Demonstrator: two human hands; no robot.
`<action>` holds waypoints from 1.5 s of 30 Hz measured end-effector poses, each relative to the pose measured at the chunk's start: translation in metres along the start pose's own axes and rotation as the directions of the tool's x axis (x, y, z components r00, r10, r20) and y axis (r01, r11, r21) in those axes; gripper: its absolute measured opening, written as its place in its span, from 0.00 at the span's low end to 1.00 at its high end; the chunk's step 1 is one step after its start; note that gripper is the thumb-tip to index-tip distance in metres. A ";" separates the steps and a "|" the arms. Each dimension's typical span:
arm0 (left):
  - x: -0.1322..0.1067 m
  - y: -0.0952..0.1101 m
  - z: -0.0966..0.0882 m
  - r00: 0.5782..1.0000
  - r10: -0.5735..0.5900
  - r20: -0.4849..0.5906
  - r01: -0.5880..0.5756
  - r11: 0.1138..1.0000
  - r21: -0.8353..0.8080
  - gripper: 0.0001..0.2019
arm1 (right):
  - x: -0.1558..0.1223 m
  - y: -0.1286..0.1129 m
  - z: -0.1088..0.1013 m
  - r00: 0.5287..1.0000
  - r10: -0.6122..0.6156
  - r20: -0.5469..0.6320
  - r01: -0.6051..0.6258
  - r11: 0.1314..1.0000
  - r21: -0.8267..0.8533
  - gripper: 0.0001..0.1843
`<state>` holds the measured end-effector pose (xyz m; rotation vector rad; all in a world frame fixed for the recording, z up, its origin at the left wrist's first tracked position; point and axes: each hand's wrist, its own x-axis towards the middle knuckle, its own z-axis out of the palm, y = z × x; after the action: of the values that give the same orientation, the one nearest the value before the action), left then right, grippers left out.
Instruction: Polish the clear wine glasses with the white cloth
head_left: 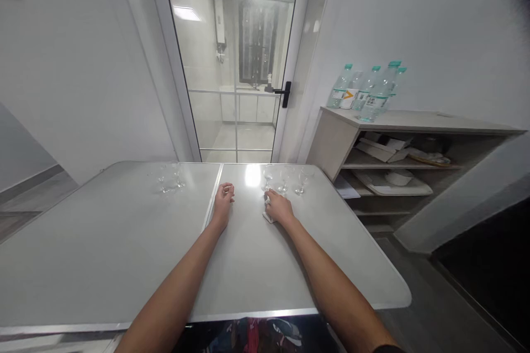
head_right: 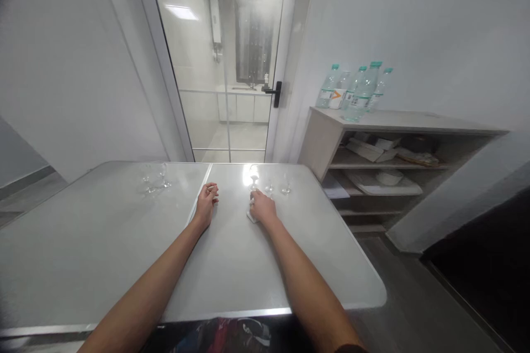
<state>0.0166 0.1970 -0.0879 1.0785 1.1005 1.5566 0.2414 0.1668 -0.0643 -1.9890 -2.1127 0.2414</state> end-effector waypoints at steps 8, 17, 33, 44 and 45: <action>0.027 0.012 -0.029 0.976 0.024 -0.215 -0.048 0.993 -0.106 0.18 | -0.002 0.000 0.000 0.998 -0.026 -0.049 0.027 0.999 0.023 0.25; 0.053 0.023 -0.094 0.864 -0.103 -0.493 -0.130 0.900 -0.415 0.22 | 0.000 0.003 0.005 0.998 -0.021 -0.064 0.023 0.999 0.040 0.21; 0.060 0.027 -0.130 0.979 -0.172 -0.114 0.001 0.554 -0.833 0.34 | 0.002 0.004 0.008 0.998 -0.009 -0.066 0.013 0.998 0.057 0.19; 0.090 0.030 -0.122 0.956 -0.235 -0.177 -0.003 0.593 -0.805 0.30 | -0.001 0.001 0.004 0.999 -0.006 -0.052 0.008 0.999 0.034 0.19; 0.093 0.032 -0.121 0.954 -0.226 -0.195 -0.022 0.598 -0.801 0.28 | -0.002 0.001 0.004 0.999 -0.010 -0.053 0.011 0.999 0.031 0.19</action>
<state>-0.1245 0.2611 -0.0698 0.1612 0.4754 1.8544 0.2415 0.1654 -0.0685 -1.9444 -2.0736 0.2165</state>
